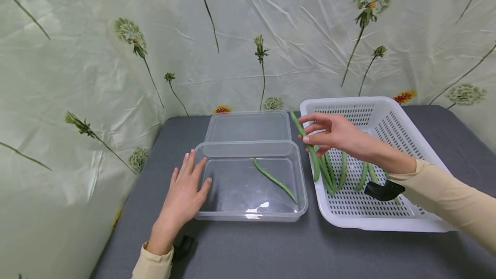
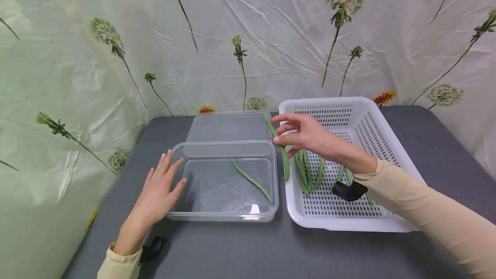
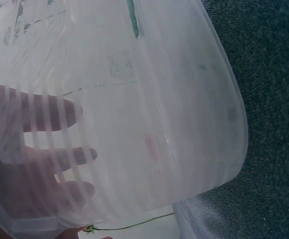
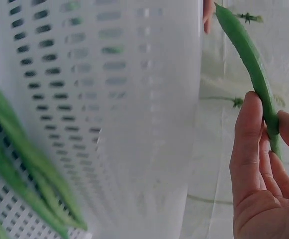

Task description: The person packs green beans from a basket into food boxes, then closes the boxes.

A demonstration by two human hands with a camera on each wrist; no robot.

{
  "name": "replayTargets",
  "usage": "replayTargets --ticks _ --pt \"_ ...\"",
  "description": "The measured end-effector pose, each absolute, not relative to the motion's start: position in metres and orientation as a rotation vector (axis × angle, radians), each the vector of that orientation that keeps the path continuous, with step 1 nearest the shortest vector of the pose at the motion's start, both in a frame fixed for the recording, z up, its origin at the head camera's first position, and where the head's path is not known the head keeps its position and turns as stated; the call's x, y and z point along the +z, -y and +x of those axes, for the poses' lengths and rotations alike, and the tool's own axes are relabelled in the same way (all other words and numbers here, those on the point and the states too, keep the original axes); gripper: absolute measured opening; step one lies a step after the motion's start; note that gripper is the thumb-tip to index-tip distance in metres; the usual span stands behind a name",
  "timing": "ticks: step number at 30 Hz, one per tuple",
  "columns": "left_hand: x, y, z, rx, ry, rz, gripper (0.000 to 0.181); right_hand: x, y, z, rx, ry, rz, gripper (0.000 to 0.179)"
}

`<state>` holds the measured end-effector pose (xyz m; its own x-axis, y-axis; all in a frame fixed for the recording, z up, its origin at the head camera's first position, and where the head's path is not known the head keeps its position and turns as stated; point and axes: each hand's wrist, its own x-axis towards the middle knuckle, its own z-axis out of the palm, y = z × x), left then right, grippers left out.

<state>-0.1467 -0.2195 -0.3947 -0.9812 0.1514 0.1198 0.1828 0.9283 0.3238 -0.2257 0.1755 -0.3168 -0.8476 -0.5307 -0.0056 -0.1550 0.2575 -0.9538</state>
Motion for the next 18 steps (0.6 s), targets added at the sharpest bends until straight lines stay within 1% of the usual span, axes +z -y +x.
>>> replayTargets --ticks 7,18 --pt "-0.395 0.220 -0.146 -0.529 2.970 -0.266 0.059 -0.320 -0.152 -0.229 -1.643 -2.140 -0.649 0.049" --pt "-0.395 0.219 -0.146 -0.536 2.959 -0.256 0.060 -0.328 -0.117 -0.230 -1.491 -2.086 -0.734 0.046"
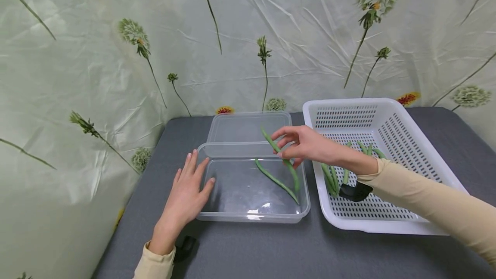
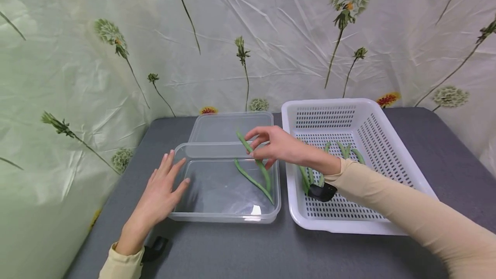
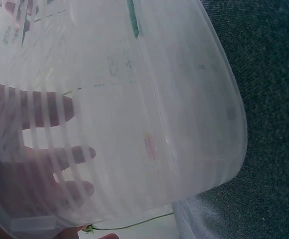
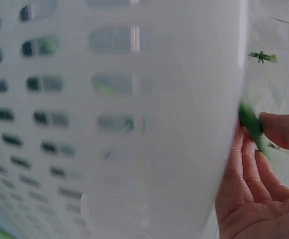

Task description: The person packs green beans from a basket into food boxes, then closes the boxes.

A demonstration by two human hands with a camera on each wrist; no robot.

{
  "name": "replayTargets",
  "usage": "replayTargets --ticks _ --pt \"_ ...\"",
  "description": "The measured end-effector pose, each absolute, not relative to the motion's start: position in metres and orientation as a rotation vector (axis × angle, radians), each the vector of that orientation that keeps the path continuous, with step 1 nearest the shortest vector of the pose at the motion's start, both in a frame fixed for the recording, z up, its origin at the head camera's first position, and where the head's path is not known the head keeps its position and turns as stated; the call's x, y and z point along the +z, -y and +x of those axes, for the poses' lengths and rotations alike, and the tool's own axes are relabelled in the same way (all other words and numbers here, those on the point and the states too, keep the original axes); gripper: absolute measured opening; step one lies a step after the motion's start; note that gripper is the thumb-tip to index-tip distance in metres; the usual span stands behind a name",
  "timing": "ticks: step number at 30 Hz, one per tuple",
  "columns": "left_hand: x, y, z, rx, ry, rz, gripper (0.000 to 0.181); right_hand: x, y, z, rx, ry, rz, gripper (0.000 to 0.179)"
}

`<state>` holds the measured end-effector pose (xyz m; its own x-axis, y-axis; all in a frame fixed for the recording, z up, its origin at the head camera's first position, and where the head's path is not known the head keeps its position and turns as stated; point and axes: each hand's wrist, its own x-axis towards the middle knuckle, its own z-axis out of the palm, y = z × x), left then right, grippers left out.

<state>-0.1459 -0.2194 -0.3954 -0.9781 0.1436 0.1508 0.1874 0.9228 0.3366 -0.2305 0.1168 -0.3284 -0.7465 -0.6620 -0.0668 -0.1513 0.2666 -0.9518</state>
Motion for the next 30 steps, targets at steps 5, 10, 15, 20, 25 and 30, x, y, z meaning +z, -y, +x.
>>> replayTargets --ticks 5,10,15,20,25,30 --pt "-0.396 0.219 -0.146 -0.546 2.964 -0.252 0.060 -0.332 -0.106 -0.228 -1.409 -2.077 -0.769 0.049" --pt "-0.397 0.219 -0.146 -0.548 2.965 -0.248 0.061 -0.337 -0.100 -0.226 -1.398 -2.055 -0.791 0.049" --pt "-0.398 0.219 -0.147 -0.540 2.957 -0.253 0.061 -0.340 -0.100 -0.225 -1.399 -2.032 -0.807 0.047" --pt "-0.397 0.219 -0.146 -0.558 2.961 -0.259 0.063 -0.339 -0.106 -0.226 -1.415 -2.035 -0.817 0.042" --pt "-0.396 0.219 -0.146 -0.563 2.962 -0.259 0.064 -0.333 -0.119 -0.226 -1.468 -2.066 -0.797 0.040" --pt "-0.396 0.219 -0.146 -0.567 2.953 -0.259 0.063 -0.327 -0.138 -0.225 -1.508 -2.123 -0.759 0.037"
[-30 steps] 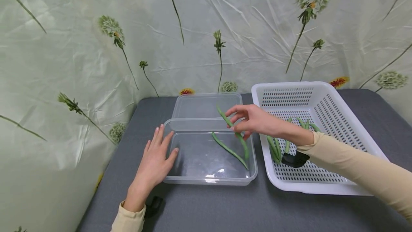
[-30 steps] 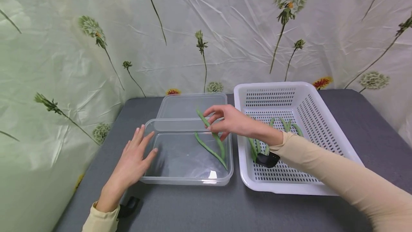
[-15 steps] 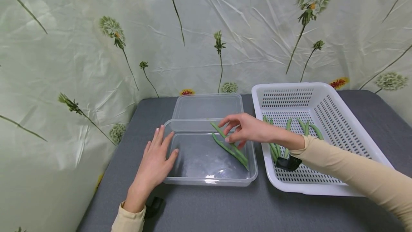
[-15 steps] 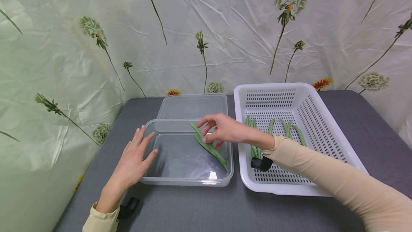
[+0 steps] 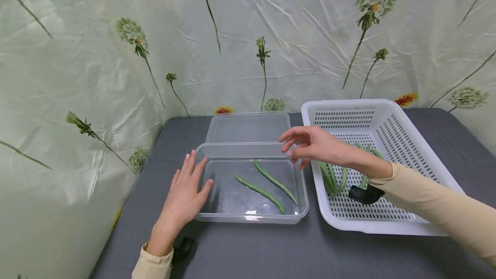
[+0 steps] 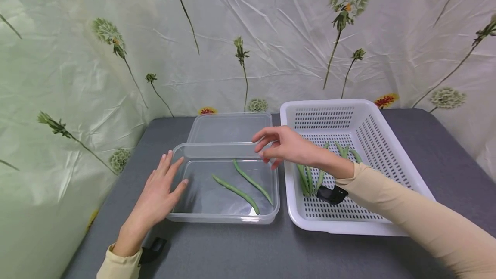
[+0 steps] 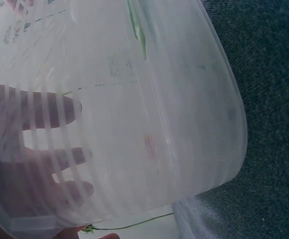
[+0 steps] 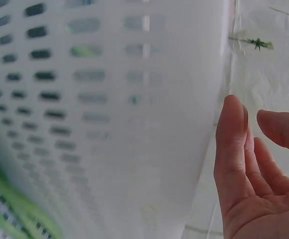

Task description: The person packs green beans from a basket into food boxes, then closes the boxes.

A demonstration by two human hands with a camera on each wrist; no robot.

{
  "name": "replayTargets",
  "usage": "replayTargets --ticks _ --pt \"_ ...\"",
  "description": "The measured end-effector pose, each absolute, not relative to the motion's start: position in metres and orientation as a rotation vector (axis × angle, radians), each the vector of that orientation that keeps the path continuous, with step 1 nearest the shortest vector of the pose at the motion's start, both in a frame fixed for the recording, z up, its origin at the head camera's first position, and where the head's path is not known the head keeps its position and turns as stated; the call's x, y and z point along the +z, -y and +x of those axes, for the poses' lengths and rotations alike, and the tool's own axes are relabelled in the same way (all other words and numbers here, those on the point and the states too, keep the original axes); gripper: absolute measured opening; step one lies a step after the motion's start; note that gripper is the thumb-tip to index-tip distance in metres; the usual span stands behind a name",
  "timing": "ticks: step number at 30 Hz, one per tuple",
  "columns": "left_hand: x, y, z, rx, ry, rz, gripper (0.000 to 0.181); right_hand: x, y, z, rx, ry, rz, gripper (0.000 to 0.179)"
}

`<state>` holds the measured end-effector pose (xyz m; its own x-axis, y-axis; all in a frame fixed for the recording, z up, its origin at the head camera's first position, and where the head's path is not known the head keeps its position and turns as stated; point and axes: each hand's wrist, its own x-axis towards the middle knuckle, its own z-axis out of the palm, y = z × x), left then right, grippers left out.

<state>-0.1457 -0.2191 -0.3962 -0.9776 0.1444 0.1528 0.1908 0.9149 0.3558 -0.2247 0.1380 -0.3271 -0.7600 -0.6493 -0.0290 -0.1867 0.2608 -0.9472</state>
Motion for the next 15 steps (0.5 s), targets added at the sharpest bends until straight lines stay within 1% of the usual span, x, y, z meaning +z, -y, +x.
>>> replayTargets --ticks 7,15 --pt "-0.396 0.219 -0.145 -0.583 2.968 -0.250 0.064 -0.325 -0.171 -0.225 -1.558 -2.200 -0.680 0.035" --pt "-0.394 0.218 -0.146 -0.571 2.972 -0.248 0.064 -0.329 -0.206 -0.229 -1.521 -2.314 -0.592 0.038"
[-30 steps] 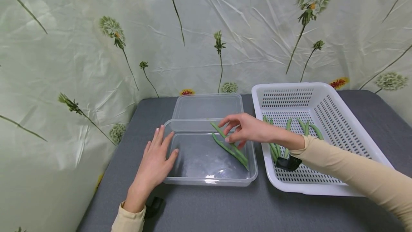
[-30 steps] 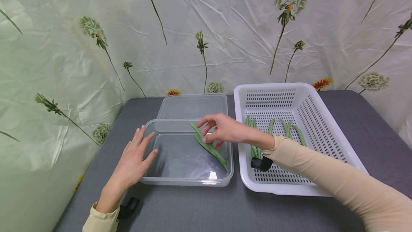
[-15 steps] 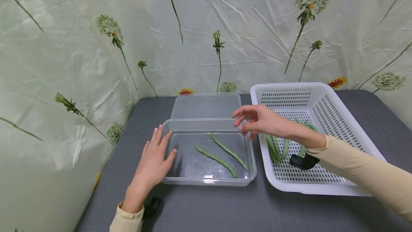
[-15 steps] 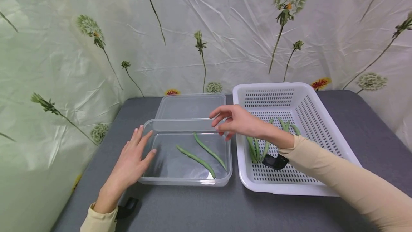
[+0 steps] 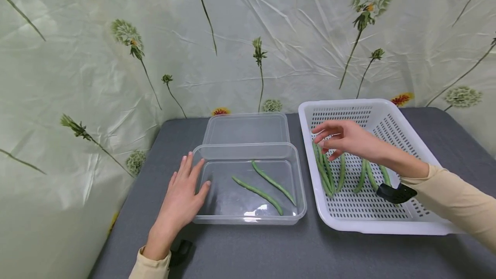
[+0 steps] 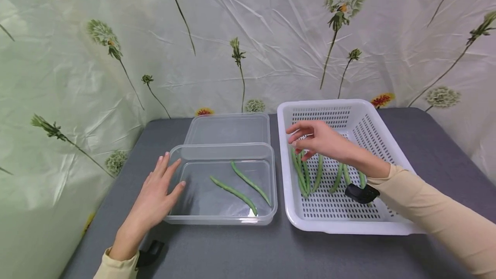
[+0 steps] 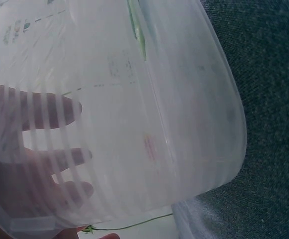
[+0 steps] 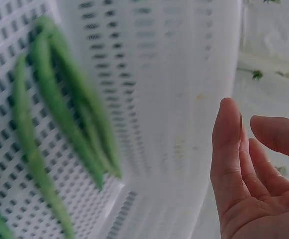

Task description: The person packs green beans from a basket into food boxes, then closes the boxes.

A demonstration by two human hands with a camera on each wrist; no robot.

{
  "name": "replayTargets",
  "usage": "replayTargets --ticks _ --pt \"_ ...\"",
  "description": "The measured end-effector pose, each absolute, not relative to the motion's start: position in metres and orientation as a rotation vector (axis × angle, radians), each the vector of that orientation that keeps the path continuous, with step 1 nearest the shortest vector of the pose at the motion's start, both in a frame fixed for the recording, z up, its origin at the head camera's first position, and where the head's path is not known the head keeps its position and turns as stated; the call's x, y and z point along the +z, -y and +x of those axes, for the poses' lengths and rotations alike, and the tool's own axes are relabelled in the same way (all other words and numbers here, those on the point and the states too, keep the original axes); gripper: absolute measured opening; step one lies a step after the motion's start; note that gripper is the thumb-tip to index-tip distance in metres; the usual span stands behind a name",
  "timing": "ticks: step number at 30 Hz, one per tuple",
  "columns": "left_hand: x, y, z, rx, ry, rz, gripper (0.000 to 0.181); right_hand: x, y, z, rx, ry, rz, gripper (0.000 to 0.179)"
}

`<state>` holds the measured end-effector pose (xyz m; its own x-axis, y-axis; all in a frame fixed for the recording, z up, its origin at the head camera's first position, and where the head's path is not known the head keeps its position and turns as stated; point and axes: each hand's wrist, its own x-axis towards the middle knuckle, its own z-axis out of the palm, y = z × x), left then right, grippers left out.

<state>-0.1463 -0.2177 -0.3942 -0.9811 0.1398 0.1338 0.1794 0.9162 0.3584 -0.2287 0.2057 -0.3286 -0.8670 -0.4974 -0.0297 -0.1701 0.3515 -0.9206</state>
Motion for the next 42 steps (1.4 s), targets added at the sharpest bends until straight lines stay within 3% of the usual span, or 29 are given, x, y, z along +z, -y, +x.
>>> replayTargets --ticks 29,42 --pt "-0.397 0.218 -0.145 -0.582 2.962 -0.237 0.064 -0.380 -0.230 -0.254 -1.315 -2.274 -0.395 0.038" --pt "-0.396 0.218 -0.145 -0.583 2.965 -0.229 0.061 -0.398 -0.232 -0.259 -1.337 -2.233 -0.291 0.047"
